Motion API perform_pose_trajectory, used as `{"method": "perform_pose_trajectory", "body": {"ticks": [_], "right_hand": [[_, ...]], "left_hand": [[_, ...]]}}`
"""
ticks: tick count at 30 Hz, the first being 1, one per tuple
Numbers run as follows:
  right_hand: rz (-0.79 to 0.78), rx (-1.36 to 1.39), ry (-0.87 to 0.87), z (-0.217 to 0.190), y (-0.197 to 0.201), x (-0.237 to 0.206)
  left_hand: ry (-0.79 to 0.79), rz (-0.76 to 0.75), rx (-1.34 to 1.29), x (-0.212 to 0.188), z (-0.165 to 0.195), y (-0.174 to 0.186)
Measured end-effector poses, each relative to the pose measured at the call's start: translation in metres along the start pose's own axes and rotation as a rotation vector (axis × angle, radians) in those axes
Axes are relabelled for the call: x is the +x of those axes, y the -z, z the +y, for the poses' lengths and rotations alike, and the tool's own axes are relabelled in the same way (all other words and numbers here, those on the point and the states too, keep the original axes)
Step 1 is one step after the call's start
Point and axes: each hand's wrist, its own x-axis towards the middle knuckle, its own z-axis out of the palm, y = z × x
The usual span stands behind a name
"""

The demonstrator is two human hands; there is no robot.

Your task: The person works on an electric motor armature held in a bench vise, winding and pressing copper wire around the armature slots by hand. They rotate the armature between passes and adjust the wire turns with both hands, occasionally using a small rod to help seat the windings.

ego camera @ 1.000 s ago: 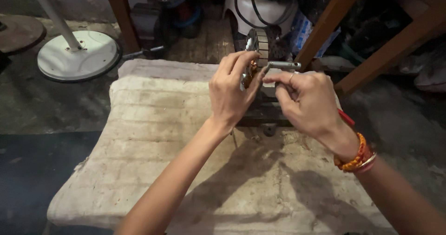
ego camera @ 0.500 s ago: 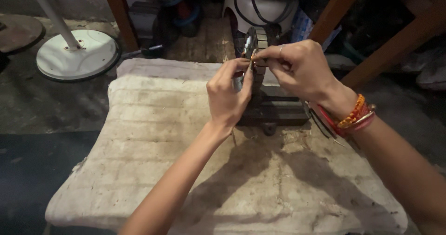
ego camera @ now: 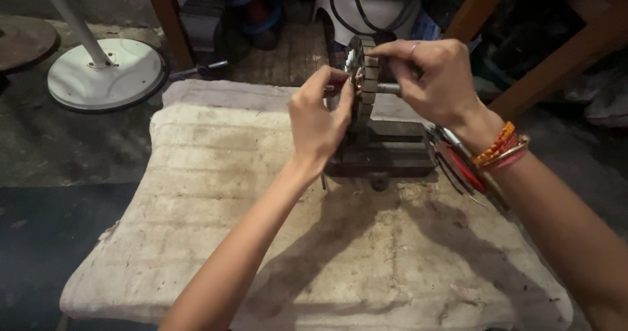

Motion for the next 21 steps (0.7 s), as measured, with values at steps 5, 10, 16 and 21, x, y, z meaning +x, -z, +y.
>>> {"method": "perform_pose_trajectory", "body": {"ticks": [5, 10, 16, 21], "right_hand": [[0.112, 0.022, 0.023, 0.006, -0.005, -0.015], [0.197, -0.004, 0.036, 0.009, -0.021, -0.036], [0.157, -0.062, -0.135, 0.016, -0.047, -0.058], [0.169, -0.043, -0.178, -0.001, -0.055, -0.075]], "left_hand": [[0.062, -0.037, -0.147, 0.010, -0.002, 0.005], [0.100, -0.075, -0.221, 0.011, -0.005, 0.006], [0.175, -0.141, -0.247, 0.015, -0.014, 0.009], [0.204, -0.172, -0.134, 0.009, -0.016, 0.017]]}}
